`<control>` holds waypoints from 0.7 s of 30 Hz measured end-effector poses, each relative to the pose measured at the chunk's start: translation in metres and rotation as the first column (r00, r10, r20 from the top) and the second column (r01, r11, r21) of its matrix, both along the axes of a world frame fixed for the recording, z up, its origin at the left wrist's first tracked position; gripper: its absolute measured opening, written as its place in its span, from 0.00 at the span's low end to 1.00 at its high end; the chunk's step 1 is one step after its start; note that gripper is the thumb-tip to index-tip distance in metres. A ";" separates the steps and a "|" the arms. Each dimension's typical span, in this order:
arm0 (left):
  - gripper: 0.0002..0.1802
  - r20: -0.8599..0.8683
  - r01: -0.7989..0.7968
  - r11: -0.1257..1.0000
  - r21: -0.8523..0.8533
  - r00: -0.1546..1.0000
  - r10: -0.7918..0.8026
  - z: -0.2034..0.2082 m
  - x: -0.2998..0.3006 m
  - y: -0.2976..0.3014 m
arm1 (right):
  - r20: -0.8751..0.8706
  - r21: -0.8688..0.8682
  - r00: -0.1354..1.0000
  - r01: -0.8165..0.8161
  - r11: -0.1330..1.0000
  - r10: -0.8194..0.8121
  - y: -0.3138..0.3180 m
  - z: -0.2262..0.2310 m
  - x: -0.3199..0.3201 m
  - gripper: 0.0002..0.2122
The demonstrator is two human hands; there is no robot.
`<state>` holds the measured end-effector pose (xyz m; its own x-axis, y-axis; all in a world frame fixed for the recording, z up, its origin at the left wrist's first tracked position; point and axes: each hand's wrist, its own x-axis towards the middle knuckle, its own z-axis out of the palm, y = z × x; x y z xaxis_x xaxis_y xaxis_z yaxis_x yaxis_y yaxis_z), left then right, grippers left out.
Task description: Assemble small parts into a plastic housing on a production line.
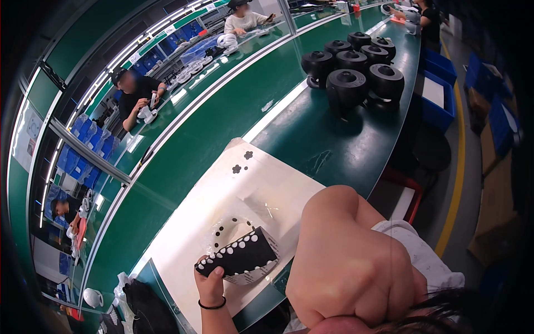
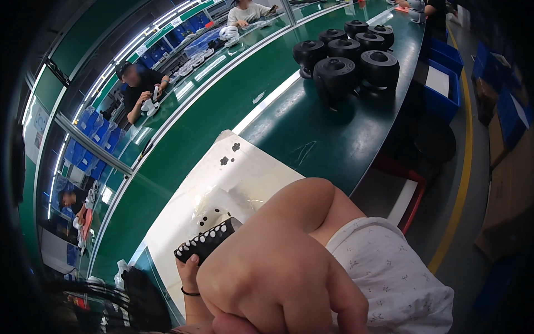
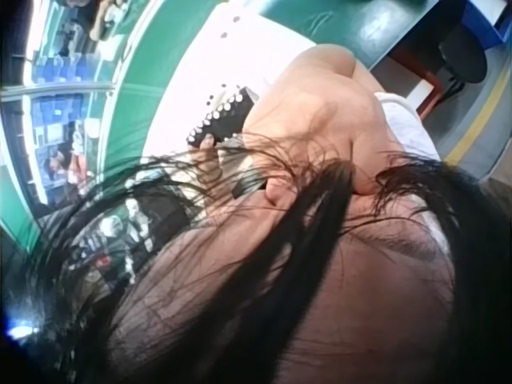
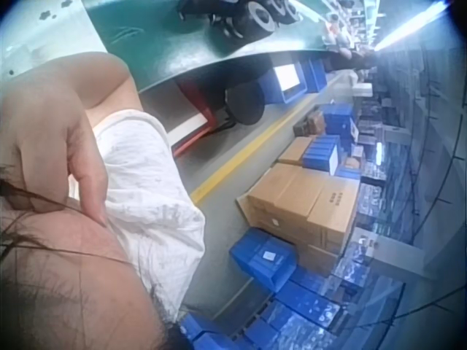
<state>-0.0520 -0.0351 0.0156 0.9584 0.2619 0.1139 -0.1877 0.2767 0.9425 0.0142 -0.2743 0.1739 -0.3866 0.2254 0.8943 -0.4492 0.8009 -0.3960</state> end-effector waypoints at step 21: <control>0.24 -0.001 0.003 1.000 0.019 1.000 -0.003 -0.002 0.000 0.003 | -0.150 0.455 0.983 -0.024 0.890 0.103 0.025 -0.008 -0.012 0.08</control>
<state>-0.0521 -0.0321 0.0138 0.9592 0.2572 0.1178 -0.1859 0.2591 0.9478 0.0018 -0.2498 0.1656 -0.2244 -0.2362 0.9455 -0.5319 0.8426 0.0842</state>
